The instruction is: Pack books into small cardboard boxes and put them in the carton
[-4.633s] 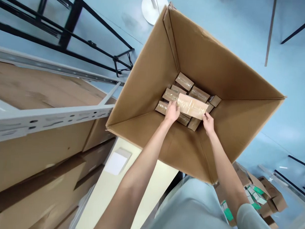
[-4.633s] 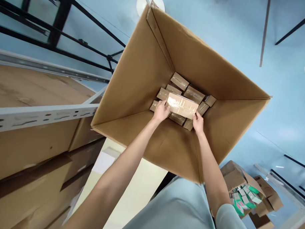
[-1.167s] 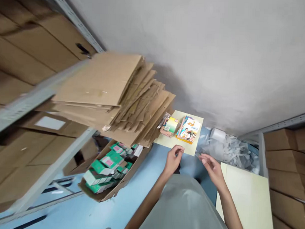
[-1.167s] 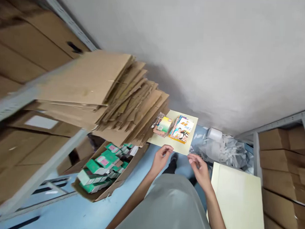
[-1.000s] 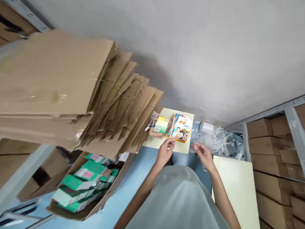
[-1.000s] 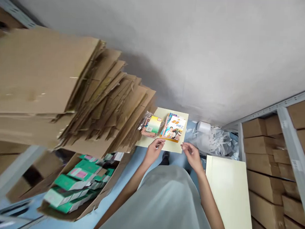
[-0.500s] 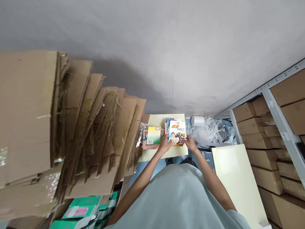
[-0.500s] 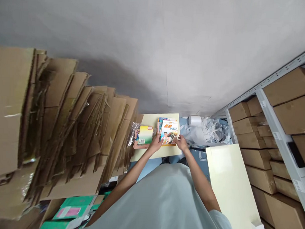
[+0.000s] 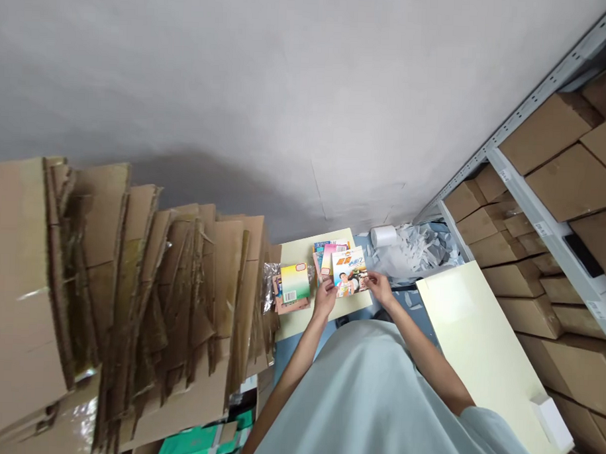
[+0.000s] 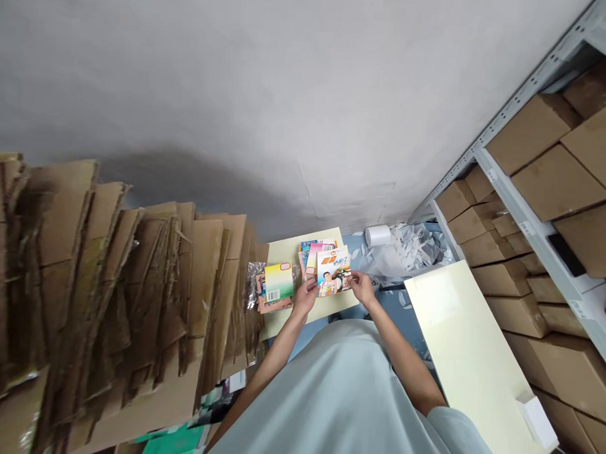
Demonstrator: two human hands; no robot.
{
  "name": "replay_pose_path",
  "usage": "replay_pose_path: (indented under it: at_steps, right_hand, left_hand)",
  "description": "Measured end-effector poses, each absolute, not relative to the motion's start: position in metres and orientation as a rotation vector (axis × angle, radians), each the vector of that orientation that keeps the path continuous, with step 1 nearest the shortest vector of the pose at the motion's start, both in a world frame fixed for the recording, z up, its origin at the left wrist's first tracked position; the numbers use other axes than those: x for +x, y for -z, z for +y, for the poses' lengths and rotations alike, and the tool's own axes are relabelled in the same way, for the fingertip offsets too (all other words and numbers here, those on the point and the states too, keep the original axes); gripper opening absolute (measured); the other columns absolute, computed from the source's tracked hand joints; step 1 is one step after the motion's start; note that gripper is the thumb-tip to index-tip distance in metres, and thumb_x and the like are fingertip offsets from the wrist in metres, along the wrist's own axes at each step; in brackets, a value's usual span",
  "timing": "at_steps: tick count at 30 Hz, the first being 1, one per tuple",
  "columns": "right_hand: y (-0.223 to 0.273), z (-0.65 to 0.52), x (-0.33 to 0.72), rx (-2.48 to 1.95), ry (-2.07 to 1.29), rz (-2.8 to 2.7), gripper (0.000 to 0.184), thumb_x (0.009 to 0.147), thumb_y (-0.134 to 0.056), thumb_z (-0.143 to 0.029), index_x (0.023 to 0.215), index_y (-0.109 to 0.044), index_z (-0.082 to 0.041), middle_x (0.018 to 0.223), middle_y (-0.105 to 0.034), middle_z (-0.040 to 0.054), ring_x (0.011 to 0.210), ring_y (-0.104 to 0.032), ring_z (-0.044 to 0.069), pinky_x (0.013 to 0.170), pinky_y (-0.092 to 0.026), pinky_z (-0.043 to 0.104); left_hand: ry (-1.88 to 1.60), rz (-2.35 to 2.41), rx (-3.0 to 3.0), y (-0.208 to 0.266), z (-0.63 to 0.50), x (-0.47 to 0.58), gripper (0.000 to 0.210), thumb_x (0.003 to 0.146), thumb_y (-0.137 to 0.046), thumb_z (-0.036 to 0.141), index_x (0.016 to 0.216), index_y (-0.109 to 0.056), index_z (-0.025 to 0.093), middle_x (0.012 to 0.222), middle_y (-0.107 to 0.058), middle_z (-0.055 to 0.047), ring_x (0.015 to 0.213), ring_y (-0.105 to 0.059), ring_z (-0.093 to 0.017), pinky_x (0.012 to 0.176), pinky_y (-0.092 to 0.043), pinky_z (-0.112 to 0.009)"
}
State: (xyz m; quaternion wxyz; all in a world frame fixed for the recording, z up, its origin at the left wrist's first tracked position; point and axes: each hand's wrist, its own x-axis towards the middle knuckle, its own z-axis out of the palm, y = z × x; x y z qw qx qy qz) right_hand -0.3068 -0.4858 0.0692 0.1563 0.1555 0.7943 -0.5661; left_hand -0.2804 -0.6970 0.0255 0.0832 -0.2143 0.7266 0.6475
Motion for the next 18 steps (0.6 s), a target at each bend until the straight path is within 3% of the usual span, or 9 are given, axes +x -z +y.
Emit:
replay_pose_path:
  at_steps: [3, 6, 14, 18]
  right_hand:
    - [-0.087, -0.454, -0.285, 0.5, 1.822, 2.186, 0.044, 0.072, -0.08, -0.06, 0.092, -0.075, -0.022, 0.088, -0.08, 0.0067, 0.081, -0.072, 0.026, 0.084, -0.061, 0.042]
    - [-0.105, -0.417, -0.252, 0.644, 2.043, 2.09, 0.055, 0.065, -0.086, -0.062, 0.1, -0.076, -0.021, 0.094, -0.08, 0.0077, 0.081, -0.072, 0.025, 0.082, -0.061, 0.041]
    - [-0.161, -0.35, -0.133, 1.211, 2.35, 2.001, 0.053, 0.071, -0.093, -0.059, 0.105, -0.074, -0.023, 0.094, -0.078, 0.0046, 0.083, -0.071, 0.022, 0.083, -0.061, 0.038]
    - [-0.179, -0.315, -0.08, 1.471, 2.414, 1.989, 0.052, 0.073, -0.093, -0.062, 0.103, -0.074, -0.024, 0.094, -0.077, 0.004, 0.088, -0.071, 0.022, 0.087, -0.061, 0.038]
  left_hand:
    - [-1.968, 2.026, -0.59, -0.044, -0.683, -0.28, 0.046, 0.083, -0.078, 0.053, 0.111, -0.077, 0.016, 0.114, -0.082, -0.016, 0.103, -0.079, -0.029, 0.091, -0.064, -0.044]
    - [-1.963, 1.887, -0.452, -0.069, -0.656, -0.284, 0.056, 0.081, -0.079, 0.062, 0.113, -0.079, 0.016, 0.118, -0.082, -0.016, 0.103, -0.079, -0.029, 0.094, -0.064, -0.044]
    - [-1.709, 1.72, 0.118, -0.121, -0.535, -0.297, 0.055, 0.081, -0.081, 0.066, 0.108, -0.081, 0.018, 0.109, -0.084, -0.01, 0.106, -0.077, -0.026, 0.096, -0.063, -0.038]
    - [-1.577, 1.671, 0.347, -0.137, -0.463, -0.29, 0.059, 0.076, -0.084, 0.071, 0.104, -0.082, 0.018, 0.102, -0.084, -0.01, 0.097, -0.078, -0.026, 0.089, -0.065, -0.038]
